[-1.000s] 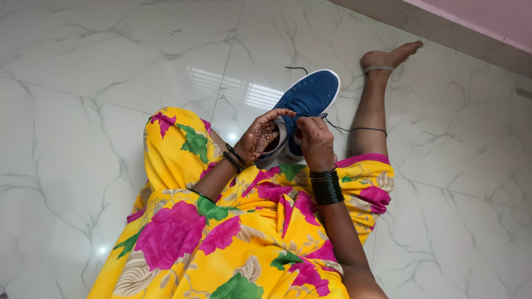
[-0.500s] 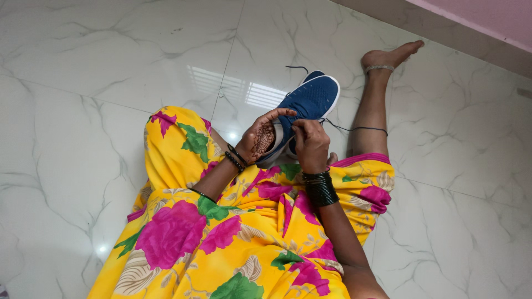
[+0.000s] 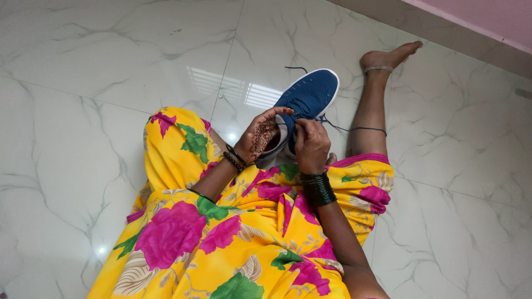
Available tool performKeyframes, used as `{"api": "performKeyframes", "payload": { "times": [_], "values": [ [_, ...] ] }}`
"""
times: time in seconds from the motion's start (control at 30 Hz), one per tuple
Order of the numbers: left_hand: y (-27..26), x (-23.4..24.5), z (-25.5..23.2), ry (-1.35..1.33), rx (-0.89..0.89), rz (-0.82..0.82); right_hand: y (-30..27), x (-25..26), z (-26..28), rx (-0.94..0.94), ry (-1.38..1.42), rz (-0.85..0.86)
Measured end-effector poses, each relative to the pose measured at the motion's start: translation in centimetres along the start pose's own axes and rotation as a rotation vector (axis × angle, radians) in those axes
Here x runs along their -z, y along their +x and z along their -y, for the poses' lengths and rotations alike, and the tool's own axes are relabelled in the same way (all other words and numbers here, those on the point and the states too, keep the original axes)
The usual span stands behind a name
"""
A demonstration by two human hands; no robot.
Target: The person sits on the floor and removes the laces from a blue sneaker, then re-laces the same shoe by threading the laces through the eyelets and tying them. The task is performed on one shoe while the other remains on the floor.
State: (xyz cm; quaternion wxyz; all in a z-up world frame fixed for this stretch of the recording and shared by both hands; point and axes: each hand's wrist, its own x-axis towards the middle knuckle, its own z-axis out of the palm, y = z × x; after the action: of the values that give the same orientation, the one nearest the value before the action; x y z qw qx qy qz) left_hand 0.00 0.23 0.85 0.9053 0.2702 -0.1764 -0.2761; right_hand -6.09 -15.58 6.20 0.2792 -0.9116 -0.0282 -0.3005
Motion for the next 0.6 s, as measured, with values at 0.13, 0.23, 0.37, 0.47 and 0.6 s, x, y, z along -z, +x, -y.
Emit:
{"api": "performKeyframes", "payload": {
  "times": [0.13,0.23,0.37,0.47,0.6],
  "values": [
    [-0.1,0.1,0.2,-0.047,0.018,-0.008,-0.7,-0.2,0.8,-0.051,0.020,0.024],
    [-0.1,0.4,0.1,-0.054,-0.040,0.088,-1.3,-0.4,1.4,-0.120,0.106,0.059],
    [-0.2,0.4,0.0,-0.015,0.047,-0.067,-1.7,-0.6,1.8,-0.022,0.071,0.023],
    [-0.3,0.4,-0.1,-0.053,-0.012,0.027,-1.6,-0.8,1.7,0.032,0.034,0.002],
    [-0.2,0.4,0.0,-0.010,-0.001,0.013,-1.9,-1.1,1.4,0.157,-0.086,0.004]
  ]
}}
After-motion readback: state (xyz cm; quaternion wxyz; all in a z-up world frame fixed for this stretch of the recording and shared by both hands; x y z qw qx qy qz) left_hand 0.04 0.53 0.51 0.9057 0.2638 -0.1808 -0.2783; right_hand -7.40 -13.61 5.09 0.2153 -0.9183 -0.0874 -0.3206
